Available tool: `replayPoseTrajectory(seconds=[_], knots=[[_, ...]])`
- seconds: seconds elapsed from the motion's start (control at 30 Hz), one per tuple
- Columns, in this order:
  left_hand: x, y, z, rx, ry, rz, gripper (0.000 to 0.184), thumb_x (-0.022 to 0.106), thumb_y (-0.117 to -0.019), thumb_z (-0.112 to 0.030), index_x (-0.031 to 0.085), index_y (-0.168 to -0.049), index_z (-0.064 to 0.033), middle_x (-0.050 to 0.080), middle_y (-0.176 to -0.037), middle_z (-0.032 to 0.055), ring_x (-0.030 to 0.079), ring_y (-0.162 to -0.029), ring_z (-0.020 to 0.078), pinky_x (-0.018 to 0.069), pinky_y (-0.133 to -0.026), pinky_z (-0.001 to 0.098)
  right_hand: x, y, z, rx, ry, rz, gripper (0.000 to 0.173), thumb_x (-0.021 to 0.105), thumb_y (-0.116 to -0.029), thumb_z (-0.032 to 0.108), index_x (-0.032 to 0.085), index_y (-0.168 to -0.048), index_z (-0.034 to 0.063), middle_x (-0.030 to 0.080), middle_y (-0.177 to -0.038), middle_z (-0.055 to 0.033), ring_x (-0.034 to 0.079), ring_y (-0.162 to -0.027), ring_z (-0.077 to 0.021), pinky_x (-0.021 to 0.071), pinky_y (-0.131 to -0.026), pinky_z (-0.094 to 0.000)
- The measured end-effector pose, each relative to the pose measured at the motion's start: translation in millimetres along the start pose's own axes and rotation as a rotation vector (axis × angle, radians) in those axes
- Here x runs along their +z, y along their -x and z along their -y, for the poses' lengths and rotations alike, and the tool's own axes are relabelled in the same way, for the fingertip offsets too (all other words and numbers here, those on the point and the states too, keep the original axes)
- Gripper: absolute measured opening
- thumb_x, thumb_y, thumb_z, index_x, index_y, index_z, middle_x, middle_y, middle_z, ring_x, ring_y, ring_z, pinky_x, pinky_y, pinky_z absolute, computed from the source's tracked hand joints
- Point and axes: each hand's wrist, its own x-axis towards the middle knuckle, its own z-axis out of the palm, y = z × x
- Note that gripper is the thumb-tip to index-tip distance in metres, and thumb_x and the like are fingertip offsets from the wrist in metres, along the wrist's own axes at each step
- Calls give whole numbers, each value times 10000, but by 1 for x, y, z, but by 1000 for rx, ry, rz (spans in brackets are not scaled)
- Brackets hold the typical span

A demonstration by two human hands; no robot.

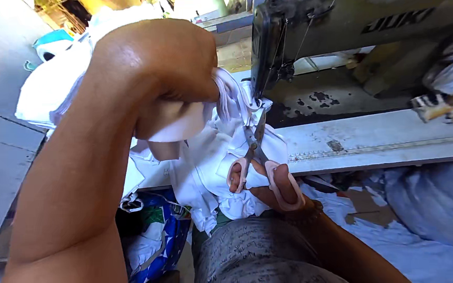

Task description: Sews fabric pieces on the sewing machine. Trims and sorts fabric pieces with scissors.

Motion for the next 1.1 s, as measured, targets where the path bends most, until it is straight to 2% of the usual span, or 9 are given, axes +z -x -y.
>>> replayPoseTrajectory(seconds=[0.1, 0.2, 0.47, 0.6, 0.77, 0.87, 0.93, 1.03, 1.1], knots=[[-23, -3, -43, -410, 75, 215, 405, 699, -903, -405, 526, -621, -172, 483, -573, 40, 516, -562, 243, 351, -509, 491, 0, -2, 3, 23, -18, -38, 783, 498, -890, 795, 636, -1232, 103, 688, -1051, -37, 677, -1001, -196, 563, -921, -413], [-3, 16, -43, -264, 157, 41, 387, 678, -807, -453, 509, -562, -204, 490, -519, -3, 511, -477, 189, 355, -432, 443, 0, -9, 11, -36, -71, -98, 766, 510, -871, 809, 657, -1180, 124, 685, -972, -29, 686, -937, -197, 576, -901, -441], [37, 45, -67, 7, 160, -116, 389, 607, -833, -533, 508, -596, -241, 428, -505, -64, 486, -444, 138, 350, -396, 381, 7, -12, 7, -81, 101, -278, 610, 497, -914, 758, 659, -961, 171, 661, -781, 64, 655, -714, -78, 575, -676, -283], [37, 34, -72, -8, 111, -105, 381, 613, -773, -485, 503, -581, -175, 404, -470, -15, 477, -407, 207, 306, -369, 420, 13, -2, 16, -117, 281, -238, 699, 472, -981, 675, 587, -1197, 20, 671, -1009, 94, 621, -960, 41, 519, -881, -186], [61, 20, -75, 12, 156, 71, 402, 638, -756, -471, 511, -557, -146, 474, -488, 29, 555, -457, 250, 394, -399, 473, 17, 3, 28, -59, 337, -382, 662, 519, -1025, 457, 485, -1278, -153, 619, -1079, -16, 586, -1019, 23, 499, -924, -180], [61, 32, -81, 48, 212, 48, 426, 601, -775, -514, 469, -539, -185, 409, -455, -13, 486, -400, 191, 346, -370, 418, 20, -4, 17, -133, 265, -461, 511, 607, -978, 547, 556, -1107, 55, 647, -838, 126, 638, -745, 32, 559, -714, -183], [64, 47, -76, 94, 289, 15, 432, 610, -793, -550, 516, -590, -181, 435, -472, -10, 482, -402, 189, 350, -367, 433, 23, -7, 16, -202, 309, -522, 137, 526, -1039, 216, 585, -998, 99, 606, -725, 173, 581, -626, 82, 524, -612, -135], [67, 70, -61, 194, 394, 3, 385, 657, -857, -537, 646, -808, -155, 569, -608, 10, 554, -508, 199, 394, -425, 463, 17, -10, 19, -142, 280, -518, 192, 458, -1022, 59, 604, -1115, -25, 621, -834, 55, 592, -732, 37, 527, -690, -156], [68, 50, -66, 359, 551, -200, 314, 655, -932, -480, 701, -968, -172, 637, -736, -76, 584, -616, 37, 463, -511, 281, 16, -16, 22, -70, 430, -506, 209, 433, -1040, 25, 565, -1133, -107, 614, -854, -60, 603, -733, -28, 531, -677, -168]])
